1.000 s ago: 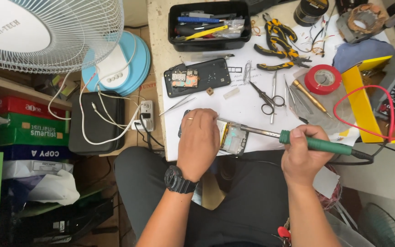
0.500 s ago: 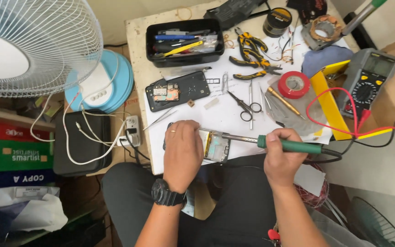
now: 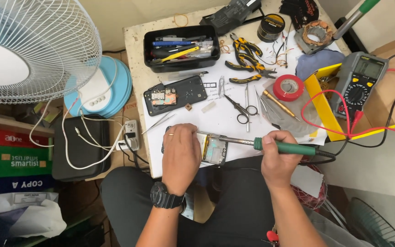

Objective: The person works on a disassembled smartphone, using a soldering iron to heat a small component and tweezers to position it. The person then uses a plastic spudger to pry and adjust parts on the phone's internal assembly.

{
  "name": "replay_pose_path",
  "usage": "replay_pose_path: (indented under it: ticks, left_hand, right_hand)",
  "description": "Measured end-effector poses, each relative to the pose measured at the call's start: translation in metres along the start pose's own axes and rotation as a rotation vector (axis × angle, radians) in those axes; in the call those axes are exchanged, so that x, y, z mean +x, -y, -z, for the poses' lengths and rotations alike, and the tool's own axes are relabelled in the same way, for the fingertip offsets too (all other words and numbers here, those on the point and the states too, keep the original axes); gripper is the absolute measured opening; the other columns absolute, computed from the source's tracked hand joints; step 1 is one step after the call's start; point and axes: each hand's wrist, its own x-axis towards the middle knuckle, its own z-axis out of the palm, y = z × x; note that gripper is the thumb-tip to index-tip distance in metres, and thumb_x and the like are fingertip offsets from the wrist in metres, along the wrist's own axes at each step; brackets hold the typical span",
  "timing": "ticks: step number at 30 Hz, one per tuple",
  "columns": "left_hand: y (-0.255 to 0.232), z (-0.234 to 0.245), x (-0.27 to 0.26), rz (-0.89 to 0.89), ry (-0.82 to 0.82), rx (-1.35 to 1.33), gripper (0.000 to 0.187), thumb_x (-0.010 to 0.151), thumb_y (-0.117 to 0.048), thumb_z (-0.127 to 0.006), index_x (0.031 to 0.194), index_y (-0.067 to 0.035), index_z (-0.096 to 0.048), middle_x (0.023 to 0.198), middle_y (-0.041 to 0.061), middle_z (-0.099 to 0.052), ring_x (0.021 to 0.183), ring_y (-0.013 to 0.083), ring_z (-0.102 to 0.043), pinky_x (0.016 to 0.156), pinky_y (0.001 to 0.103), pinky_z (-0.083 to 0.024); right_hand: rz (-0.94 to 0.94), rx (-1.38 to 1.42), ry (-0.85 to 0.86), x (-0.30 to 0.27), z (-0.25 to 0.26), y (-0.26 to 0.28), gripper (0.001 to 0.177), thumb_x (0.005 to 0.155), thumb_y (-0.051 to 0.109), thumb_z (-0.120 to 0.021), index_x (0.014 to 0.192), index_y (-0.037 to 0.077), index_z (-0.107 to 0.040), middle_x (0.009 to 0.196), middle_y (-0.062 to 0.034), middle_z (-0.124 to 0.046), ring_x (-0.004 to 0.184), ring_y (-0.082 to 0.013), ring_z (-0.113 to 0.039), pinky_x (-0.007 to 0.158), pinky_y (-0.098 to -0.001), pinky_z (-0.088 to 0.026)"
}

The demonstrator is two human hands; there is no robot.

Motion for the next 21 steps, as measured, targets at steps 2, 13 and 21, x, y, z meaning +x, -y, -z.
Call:
replay_pose_path:
  ticks: [2, 13, 21]
  left_hand:
    - [0.0011, -0.0008, -0.0009, -0.004, -0.002, 0.002, 0.017, 0.105, 0.007, -0.071, 0.119, -0.003, -0.073, 0.110, 0.013, -0.076, 0.121, 0.0354, -0.077, 0.115, 0.049, -0.056]
    - [0.0026, -0.0039, -0.0020, 0.002, 0.009, -0.004, 0.017, 0.106, 0.006, -0.070, 0.120, -0.003, -0.072, 0.111, 0.014, -0.076, 0.123, 0.0356, -0.076, 0.116, 0.050, -0.055]
    - [0.0019, -0.0017, -0.0010, 0.016, 0.014, -0.010, 0.016, 0.106, 0.006, -0.070, 0.119, -0.003, -0.073, 0.110, 0.014, -0.076, 0.122, 0.0356, -0.077, 0.116, 0.050, -0.055]
  right_hand:
    - [-0.001, 0.003, 0.001, -0.0002, 0.0003, -0.0005, 0.024, 0.105, 0.021, -0.075, 0.088, 0.005, -0.073, 0.044, -0.0049, -0.050, 0.045, -0.0109, -0.052, 0.054, -0.0228, -0.043]
    - [-0.004, -0.003, 0.011, 0.0015, 0.0013, -0.0017, 0.023, 0.105, 0.021, -0.075, 0.088, 0.005, -0.073, 0.045, -0.0042, -0.050, 0.045, -0.0101, -0.053, 0.053, -0.0218, -0.043]
    - [-0.008, -0.008, 0.015, 0.0001, 0.0026, -0.0043, 0.023, 0.105, 0.021, -0.075, 0.089, 0.005, -0.073, 0.046, -0.0052, -0.051, 0.046, -0.0108, -0.055, 0.054, -0.0220, -0.043]
